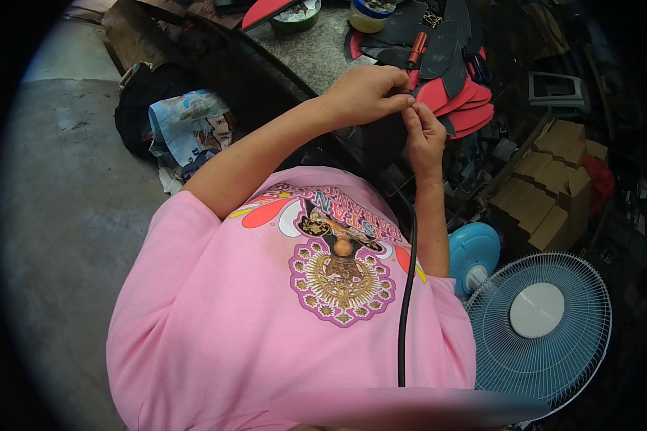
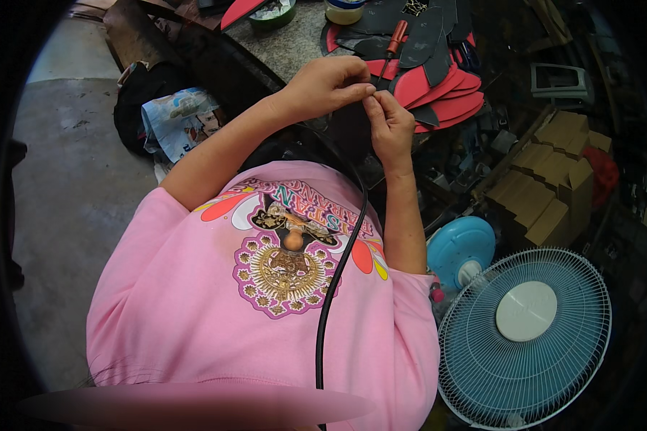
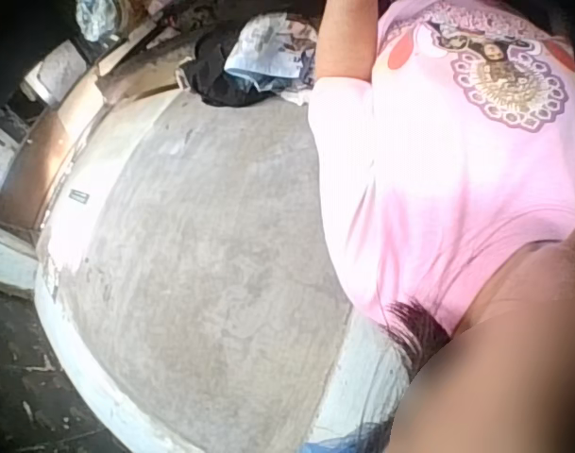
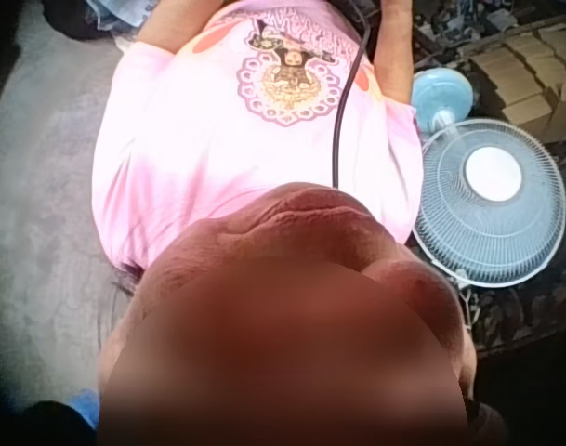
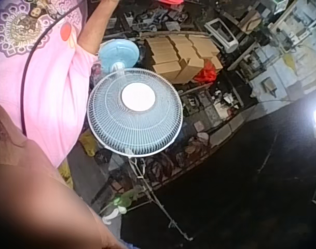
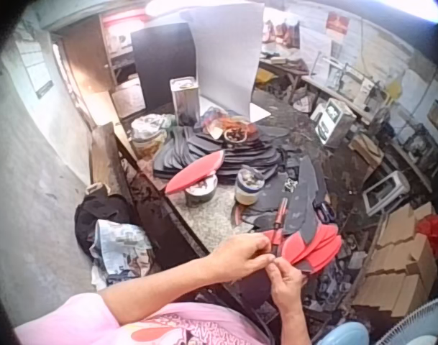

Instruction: The person uses a red-handled tool to stitch or press seams on pink and black shoe upper pieces. They repeatedly pick up pieces, align edges, apply the tool along seams, and place the finished pieces back on the workbench.

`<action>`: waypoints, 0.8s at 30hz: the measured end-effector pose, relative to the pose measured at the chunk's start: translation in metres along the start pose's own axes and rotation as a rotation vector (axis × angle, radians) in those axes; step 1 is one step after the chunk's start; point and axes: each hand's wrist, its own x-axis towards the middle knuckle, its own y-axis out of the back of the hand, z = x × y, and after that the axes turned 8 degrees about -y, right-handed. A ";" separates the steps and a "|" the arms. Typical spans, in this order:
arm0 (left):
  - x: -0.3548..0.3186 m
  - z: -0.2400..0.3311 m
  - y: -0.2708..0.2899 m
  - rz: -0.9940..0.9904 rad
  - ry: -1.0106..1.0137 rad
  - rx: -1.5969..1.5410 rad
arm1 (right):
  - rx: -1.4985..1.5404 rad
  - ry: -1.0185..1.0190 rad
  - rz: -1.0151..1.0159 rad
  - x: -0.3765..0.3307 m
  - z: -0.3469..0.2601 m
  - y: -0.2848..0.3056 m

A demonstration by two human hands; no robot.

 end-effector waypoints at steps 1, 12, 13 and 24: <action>0.000 0.001 0.001 0.000 -0.043 0.079 | -0.012 0.004 -0.005 0.000 0.000 0.000; -0.006 -0.021 -0.004 -0.064 0.327 -0.643 | -0.040 -0.027 0.047 0.001 -0.001 -0.007; -0.009 -0.022 -0.007 -0.027 0.310 -0.655 | -0.028 -0.030 0.087 0.003 -0.001 -0.006; -0.019 -0.022 0.010 -0.189 0.278 -0.294 | 0.303 -0.134 0.182 0.018 -0.009 -0.008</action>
